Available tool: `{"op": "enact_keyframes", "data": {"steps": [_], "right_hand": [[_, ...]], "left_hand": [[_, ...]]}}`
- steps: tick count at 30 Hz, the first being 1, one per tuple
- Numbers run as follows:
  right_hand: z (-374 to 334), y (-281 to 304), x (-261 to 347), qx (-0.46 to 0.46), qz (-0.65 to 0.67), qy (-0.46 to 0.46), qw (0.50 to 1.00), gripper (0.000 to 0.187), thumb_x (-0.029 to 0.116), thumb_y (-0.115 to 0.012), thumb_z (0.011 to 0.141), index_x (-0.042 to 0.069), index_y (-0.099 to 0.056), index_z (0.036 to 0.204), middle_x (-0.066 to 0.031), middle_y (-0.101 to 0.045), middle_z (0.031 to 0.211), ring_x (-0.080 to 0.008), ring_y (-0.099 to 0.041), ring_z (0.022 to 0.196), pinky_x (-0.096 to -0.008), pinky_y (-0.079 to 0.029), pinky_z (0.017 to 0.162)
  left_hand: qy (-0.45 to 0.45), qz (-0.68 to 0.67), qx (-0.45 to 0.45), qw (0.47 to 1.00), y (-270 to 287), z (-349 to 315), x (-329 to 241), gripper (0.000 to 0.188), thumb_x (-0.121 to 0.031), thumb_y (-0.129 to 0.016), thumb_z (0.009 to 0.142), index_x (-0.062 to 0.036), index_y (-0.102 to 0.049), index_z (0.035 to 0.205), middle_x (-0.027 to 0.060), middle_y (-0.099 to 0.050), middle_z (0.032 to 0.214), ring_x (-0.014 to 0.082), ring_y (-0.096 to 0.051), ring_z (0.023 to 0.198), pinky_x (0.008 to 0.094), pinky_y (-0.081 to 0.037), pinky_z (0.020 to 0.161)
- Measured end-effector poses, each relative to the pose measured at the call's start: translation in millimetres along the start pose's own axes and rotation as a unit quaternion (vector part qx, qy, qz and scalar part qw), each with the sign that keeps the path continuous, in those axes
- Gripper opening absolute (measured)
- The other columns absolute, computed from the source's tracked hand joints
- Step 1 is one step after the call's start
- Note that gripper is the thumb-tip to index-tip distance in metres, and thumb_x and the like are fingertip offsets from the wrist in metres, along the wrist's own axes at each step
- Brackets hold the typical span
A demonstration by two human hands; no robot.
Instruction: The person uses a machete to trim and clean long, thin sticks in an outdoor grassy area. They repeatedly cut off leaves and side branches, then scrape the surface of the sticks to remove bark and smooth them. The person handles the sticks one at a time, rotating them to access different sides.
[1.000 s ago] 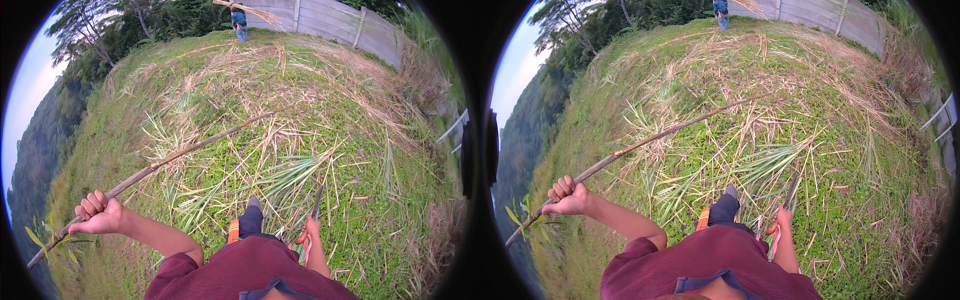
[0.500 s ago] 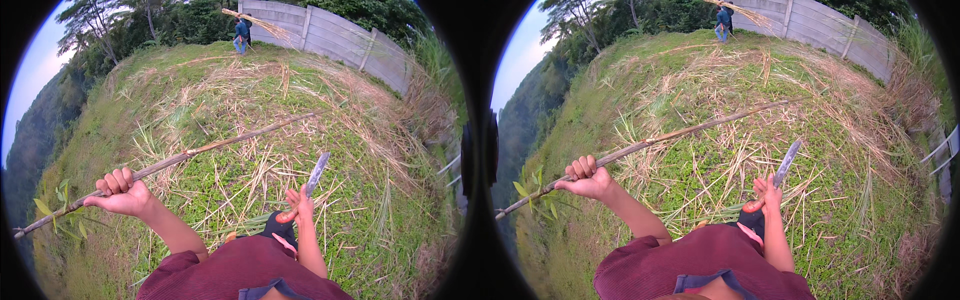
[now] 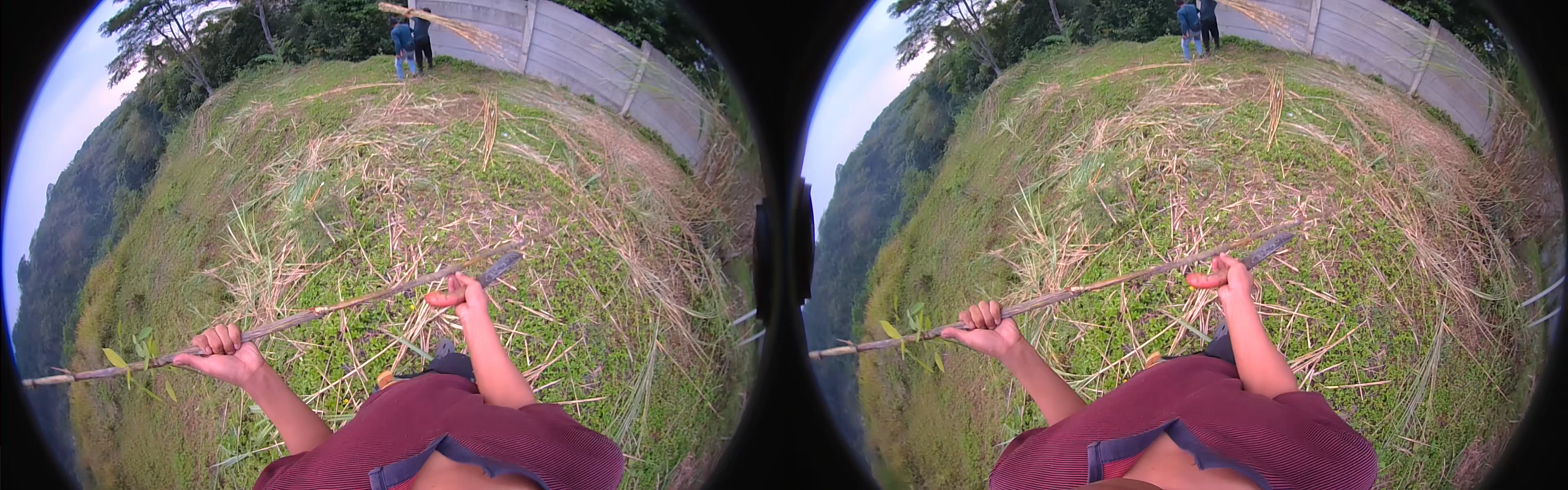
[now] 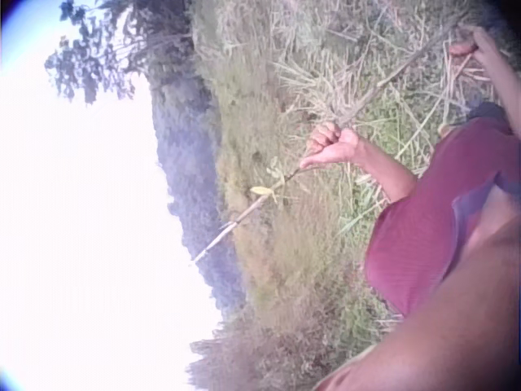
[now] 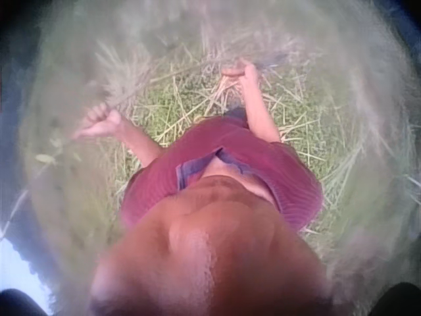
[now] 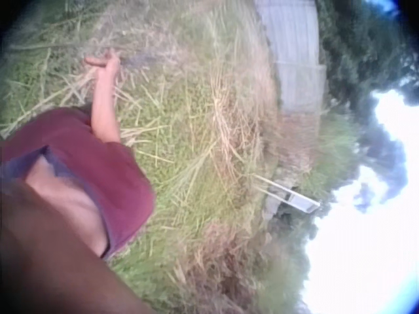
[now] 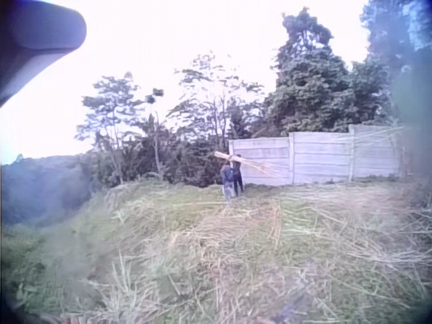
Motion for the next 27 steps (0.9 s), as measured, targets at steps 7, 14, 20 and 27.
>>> {"op": "enact_keyframes", "data": {"steps": [7, 14, 20, 27], "right_hand": [[148.0, -62.5, 64.0, 0.113, 0.015, -0.047, 0.992, 0.014, -0.004, -0.059, 0.087, 0.002, -0.051, 0.097, -0.0161, -0.060, 0.117, -0.0249, -0.060, 0.112, -0.0399, -0.053, 0.096], [180.2, -73.6, 85.5, 0.152, -0.190, -0.108, 0.964, 0.021, -0.009, -0.059, 0.085, 0.006, -0.045, 0.090, -0.0237, -0.057, 0.127, -0.0333, -0.059, 0.116, -0.0441, -0.056, 0.092], [297.4, -64.2, 128.2, 0.121, -0.435, -0.168, 0.877, 0.018, 0.001, -0.069, 0.084, 0.004, -0.052, 0.091, -0.0126, -0.067, 0.094, -0.0227, -0.071, 0.080, -0.0309, -0.054, 0.056], [434.7, -127.1, 247.1, 0.131, -0.595, -0.029, 0.793, 0.015, 0.005, -0.070, 0.082, 0.002, -0.057, 0.086, -0.0078, -0.064, 0.071, -0.0149, -0.066, 0.060, -0.0284, -0.047, 0.043]], "left_hand": [[0.062, 0.041, -0.186, 0.980, 47.1, -4.9, 138.5, 0.068, -0.076, -0.020, 0.089, -0.0153, -0.030, 0.060, -0.0001, -0.027, 0.047, 0.0146, -0.025, 0.043, 0.0298, -0.029, 0.047], [0.255, 0.084, -0.526, 0.807, 158.9, -77.4, 368.6, 0.070, -0.071, -0.013, 0.093, -0.0060, -0.035, 0.078, 0.0043, -0.035, 0.054, 0.0166, -0.039, 0.052, 0.0422, -0.044, 0.059], [0.343, -0.007, -0.376, 0.861, 186.9, -114.5, 591.5, 0.046, -0.040, -0.030, 0.101, -0.0088, -0.042, 0.070, 0.0113, -0.056, 0.071, 0.0369, -0.066, 0.089, 0.0617, -0.051, 0.089], [0.178, 0.154, -0.133, 0.963, 39.4, -62.3, 749.2, 0.041, -0.035, -0.042, 0.103, -0.0097, -0.042, 0.072, 0.0078, -0.052, 0.067, 0.0281, -0.064, 0.081, 0.0505, -0.050, 0.094]]}}
Point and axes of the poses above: each hand's wrist, its own z-axis towards the middle knuckle, its own y-axis out of the back of the hand, x = y × z, the point moved 6 cm from there along z, towards the middle knuckle
